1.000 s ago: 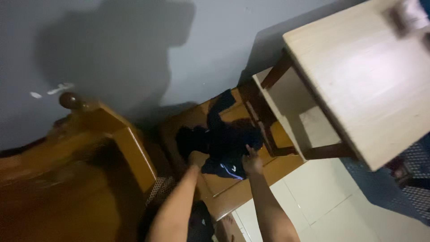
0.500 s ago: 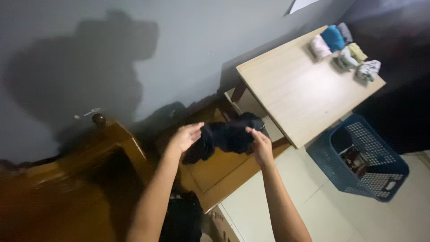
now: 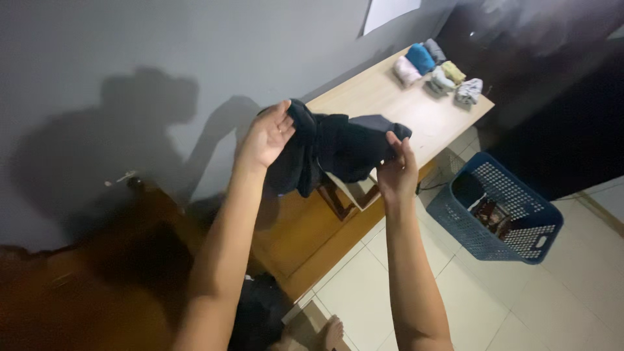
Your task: The person folds several pieces of clothing on a small wooden table, including a pink garment, a black shirt, and a black patterned cloth. The person places folded items into a blue laundry basket.
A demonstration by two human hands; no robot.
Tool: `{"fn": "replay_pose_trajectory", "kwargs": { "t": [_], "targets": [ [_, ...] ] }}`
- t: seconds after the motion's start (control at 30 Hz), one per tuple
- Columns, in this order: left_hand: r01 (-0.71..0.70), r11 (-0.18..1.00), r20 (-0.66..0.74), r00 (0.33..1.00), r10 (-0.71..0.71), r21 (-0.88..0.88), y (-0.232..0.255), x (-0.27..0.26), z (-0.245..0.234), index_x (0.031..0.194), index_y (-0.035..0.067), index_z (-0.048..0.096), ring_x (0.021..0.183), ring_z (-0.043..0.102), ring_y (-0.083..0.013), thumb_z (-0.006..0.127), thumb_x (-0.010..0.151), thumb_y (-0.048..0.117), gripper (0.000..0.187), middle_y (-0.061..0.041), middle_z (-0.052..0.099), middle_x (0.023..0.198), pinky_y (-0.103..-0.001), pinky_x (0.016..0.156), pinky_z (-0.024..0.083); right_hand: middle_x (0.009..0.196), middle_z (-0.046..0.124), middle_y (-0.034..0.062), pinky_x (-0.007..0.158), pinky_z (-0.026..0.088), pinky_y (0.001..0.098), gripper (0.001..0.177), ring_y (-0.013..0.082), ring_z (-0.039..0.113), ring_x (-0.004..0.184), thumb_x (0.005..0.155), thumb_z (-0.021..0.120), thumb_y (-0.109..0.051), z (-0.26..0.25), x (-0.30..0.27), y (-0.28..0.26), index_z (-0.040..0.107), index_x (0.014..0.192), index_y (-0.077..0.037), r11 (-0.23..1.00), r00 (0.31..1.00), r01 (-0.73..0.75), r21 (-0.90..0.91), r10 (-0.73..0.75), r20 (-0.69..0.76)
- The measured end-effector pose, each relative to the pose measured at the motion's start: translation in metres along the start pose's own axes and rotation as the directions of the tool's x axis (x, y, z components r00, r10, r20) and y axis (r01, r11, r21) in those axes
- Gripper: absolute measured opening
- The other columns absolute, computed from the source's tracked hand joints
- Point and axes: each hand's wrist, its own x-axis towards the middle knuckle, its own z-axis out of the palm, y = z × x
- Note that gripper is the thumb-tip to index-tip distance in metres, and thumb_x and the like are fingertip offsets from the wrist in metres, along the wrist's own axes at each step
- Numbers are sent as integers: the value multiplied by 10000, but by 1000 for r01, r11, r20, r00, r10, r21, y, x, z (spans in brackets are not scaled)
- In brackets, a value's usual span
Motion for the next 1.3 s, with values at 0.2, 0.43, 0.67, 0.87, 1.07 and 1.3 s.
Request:
{"fn": "replay_pose_trajectory", "kwargs": {
  "t": [0.2,0.43,0.67,0.87,1.07,1.3],
  "targets": [
    [-92,981,27,995,98,-171,-54,30,80,1070,191,737,904,571,-112,784,906,286,196,87,683,953,-303,890,423,1176,714,102,1143,490,483,348,300,671,1180,994,712,-406,-38,27,-65,738,1046,-63,934,1000,-13,358,14,-2],
    [-146,930,185,958,217,-337,-124,105,163,1072,221,753,781,504,-132,760,962,327,153,65,585,791,-312,742,368,1238,716,123,1171,489,449,440,296,655,1227,1036,678,-490,-89,65,-114,716,1118,-60,865,997,-45,499,6,80],
    [-49,929,284,945,162,-367,-184,176,140,1101,231,711,1037,589,-170,677,981,350,172,38,703,1111,-361,926,420,1325,679,102,1104,490,484,649,306,649,1217,921,568,-594,-154,128,-129,605,1349,-108,925,997,30,379,-56,57],
    [44,841,-162,985,53,539,-247,208,71,1331,105,642,1239,587,-265,736,886,327,506,-99,666,1298,-445,1090,421,1273,722,60,1019,504,389,616,244,678,1169,852,707,-491,-248,194,-88,634,1320,-98,856,877,-471,-215,426,-223],
    [-204,-202,275,858,434,958,-309,218,47,1381,31,561,1215,498,-509,931,596,359,927,-346,532,1322,-559,1002,393,910,716,95,748,565,408,343,258,656,791,821,692,-242,-323,281,-67,709,1076,-14,636,853,-509,-581,462,-242],
    [-38,-9,37,850,526,999,-313,268,13,1302,-12,635,1201,640,-364,761,950,414,567,-224,674,1239,-424,1038,509,892,708,61,718,600,347,277,206,692,715,841,676,-146,-341,330,-83,667,1104,-58,776,818,-575,-261,533,-217]
  ]
}}
